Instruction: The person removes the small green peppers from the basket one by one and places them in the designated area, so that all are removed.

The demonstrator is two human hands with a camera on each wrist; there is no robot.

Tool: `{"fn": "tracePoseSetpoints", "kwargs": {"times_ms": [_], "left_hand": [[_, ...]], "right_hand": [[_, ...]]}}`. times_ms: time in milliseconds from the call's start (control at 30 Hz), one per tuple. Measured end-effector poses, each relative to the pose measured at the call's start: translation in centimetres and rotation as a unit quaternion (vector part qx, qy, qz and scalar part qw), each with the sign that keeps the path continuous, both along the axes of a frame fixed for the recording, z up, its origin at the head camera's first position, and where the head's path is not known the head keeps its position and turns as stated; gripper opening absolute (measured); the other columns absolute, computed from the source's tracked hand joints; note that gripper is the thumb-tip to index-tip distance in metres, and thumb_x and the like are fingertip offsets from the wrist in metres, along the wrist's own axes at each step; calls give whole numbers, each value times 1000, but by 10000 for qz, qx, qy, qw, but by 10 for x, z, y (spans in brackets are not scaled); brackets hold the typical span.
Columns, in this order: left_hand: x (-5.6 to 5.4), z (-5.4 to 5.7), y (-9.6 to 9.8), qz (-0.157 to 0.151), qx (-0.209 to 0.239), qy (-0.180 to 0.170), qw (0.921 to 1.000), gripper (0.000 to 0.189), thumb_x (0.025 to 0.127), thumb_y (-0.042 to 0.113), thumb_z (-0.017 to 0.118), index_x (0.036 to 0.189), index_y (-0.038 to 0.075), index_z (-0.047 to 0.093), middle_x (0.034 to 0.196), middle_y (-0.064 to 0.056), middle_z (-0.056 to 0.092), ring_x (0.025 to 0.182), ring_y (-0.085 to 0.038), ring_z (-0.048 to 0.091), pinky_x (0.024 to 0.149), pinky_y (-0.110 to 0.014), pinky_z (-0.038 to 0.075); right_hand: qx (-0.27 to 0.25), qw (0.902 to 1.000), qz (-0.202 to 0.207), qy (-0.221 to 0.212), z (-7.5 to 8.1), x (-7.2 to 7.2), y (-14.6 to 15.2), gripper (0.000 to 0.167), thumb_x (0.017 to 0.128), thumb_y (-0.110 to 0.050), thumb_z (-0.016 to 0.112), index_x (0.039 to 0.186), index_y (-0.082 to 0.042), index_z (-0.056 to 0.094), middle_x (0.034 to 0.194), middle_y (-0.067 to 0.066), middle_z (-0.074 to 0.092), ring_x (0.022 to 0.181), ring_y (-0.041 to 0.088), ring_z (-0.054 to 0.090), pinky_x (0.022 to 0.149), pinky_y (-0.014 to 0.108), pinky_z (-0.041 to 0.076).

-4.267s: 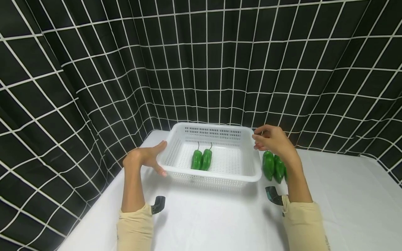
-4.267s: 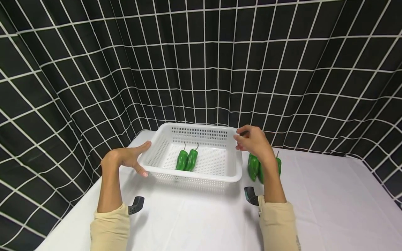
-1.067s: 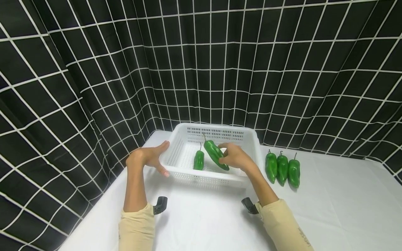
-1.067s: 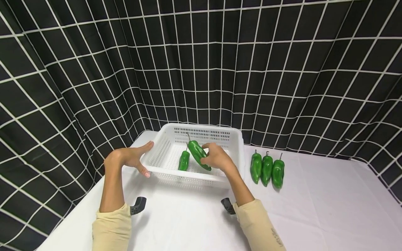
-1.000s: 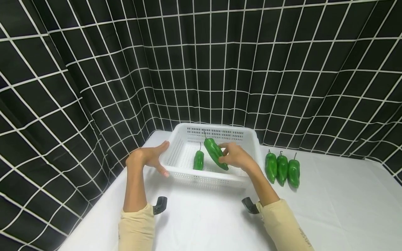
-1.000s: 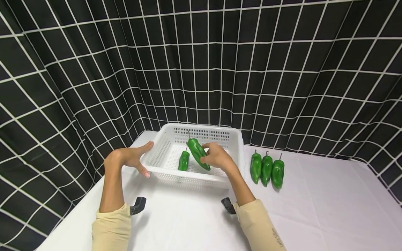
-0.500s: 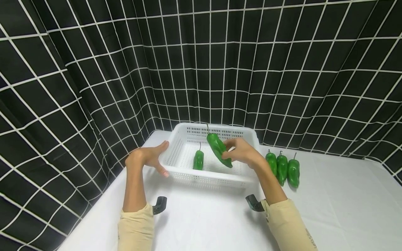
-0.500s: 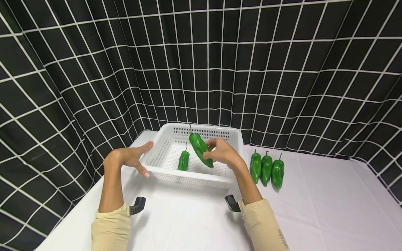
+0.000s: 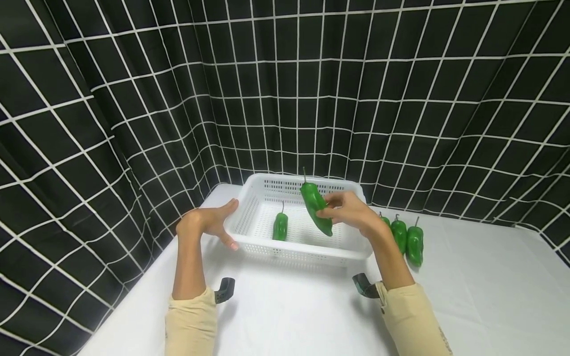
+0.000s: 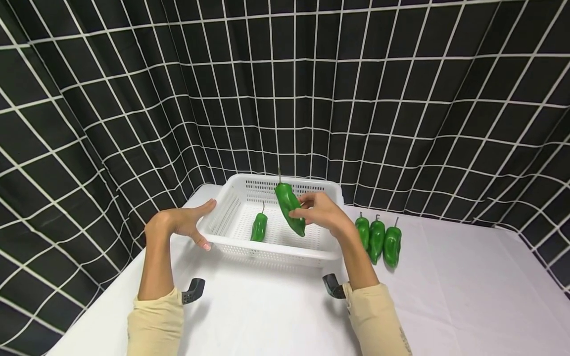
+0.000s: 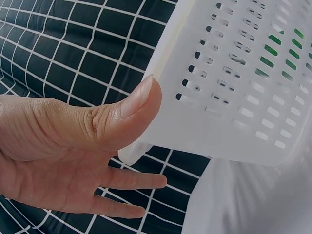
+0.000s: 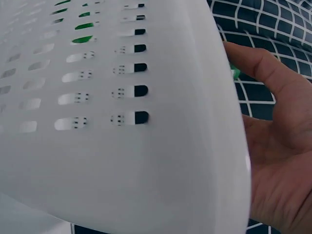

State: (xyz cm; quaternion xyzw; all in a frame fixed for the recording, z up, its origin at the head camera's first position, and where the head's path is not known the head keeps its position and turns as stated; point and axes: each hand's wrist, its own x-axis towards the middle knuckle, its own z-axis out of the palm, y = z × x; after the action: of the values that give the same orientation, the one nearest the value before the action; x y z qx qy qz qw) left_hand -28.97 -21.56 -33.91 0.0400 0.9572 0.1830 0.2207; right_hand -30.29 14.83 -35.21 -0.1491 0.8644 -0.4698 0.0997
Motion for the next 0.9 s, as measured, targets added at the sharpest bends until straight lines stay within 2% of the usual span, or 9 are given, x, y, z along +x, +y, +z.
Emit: {"fn": "tracePoseSetpoints", "kwargs": {"times_ms": [233,467,900], "left_hand": [[1,0,-1,39,-8,4,10000,146,60,53,97,169,31,2,176,-16,6,160,-53,14,125,-72,24],[0,-1,-1,38,-38,33,10000,146,59,54,97,169,31,4,176,-16,8,160,-52,15,124,-71,26],[0,-1,-1,-71,-43,43,10000,145,60,55,96,169,29,4,176,-15,8,160,-52,16,125,-70,26]], "right_hand": [[9,9999,-152,-12,6,3,2,52,90,-19,76,135,3,64,116,17,72,100,20,71,97,44,62],[-35,9998,-169,34,9,7,3,49,88,-16,78,130,5,66,113,18,73,97,21,72,90,38,63],[102,9984,-532,150,19,15,8,46,84,-16,81,123,4,69,102,11,74,88,19,71,82,31,60]]}}
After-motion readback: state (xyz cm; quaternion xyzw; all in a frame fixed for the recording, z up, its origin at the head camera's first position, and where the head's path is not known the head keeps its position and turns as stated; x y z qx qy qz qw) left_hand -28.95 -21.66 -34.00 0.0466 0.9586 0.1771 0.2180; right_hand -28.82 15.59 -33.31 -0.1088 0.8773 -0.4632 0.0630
